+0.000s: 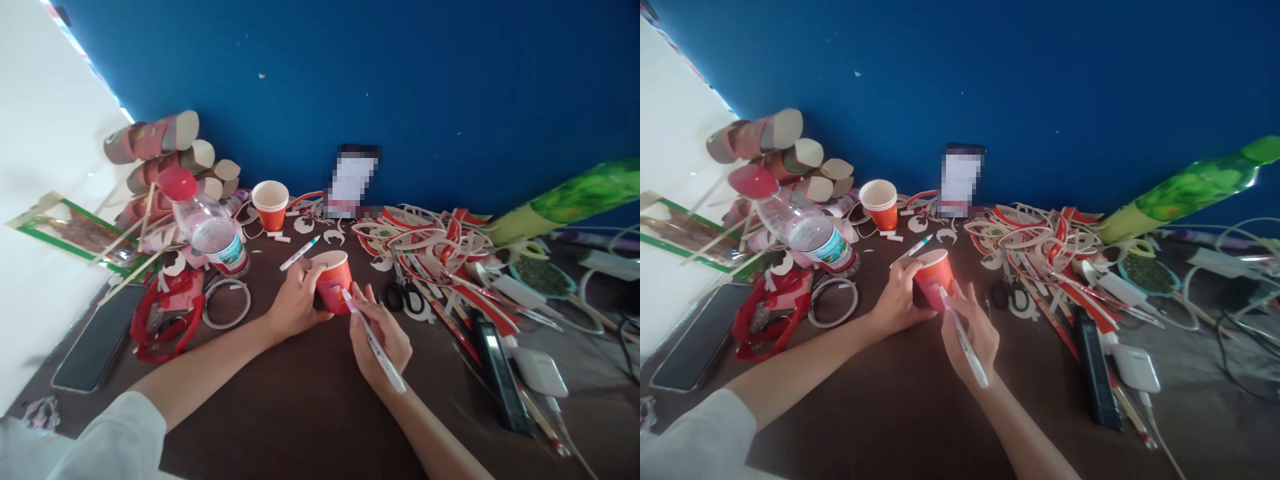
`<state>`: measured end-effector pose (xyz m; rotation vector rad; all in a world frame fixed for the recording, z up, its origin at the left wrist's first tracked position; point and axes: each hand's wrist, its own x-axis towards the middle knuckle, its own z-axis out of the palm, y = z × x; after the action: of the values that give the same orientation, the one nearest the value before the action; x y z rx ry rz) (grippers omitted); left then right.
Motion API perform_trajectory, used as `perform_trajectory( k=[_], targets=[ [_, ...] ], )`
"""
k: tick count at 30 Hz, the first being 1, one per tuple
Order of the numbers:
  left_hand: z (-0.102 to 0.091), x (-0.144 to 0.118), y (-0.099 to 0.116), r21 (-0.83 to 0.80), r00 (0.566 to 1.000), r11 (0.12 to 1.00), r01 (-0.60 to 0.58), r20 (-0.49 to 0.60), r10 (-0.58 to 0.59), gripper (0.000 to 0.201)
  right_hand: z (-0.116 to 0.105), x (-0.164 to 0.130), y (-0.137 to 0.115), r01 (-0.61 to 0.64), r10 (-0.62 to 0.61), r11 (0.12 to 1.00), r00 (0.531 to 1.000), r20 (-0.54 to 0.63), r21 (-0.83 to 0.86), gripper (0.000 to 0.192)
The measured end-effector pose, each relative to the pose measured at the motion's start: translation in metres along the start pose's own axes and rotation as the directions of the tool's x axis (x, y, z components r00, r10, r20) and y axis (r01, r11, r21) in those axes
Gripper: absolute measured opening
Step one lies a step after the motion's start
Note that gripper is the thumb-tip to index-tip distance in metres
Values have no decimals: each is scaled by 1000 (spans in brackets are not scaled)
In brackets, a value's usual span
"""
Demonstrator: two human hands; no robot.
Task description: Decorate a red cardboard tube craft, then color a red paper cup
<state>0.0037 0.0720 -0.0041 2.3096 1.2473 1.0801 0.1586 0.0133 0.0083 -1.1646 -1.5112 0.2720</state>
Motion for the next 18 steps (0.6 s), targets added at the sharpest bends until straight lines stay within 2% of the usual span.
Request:
perform_trajectory(
  k=[4,9,14,18],
  targets=[
    [0,0,0,7,1000,1000,-4,5,4,96,0,1,-2,67,-67,998,997,45,-5,23],
    [0,0,1,-11,999,999,48,19,-48,98,1,-1,1,-44,45,999,999,-28,4,19],
    [-1,1,2,-4,1000,1000,28,14,-28,96,1,-2,3,-10,9,1000,999,30,30,19],
    [-1,1,2,7,999,999,39,16,-39,98,1,-2,3,-31,32,999,999,-13,37,18]
  ],
)
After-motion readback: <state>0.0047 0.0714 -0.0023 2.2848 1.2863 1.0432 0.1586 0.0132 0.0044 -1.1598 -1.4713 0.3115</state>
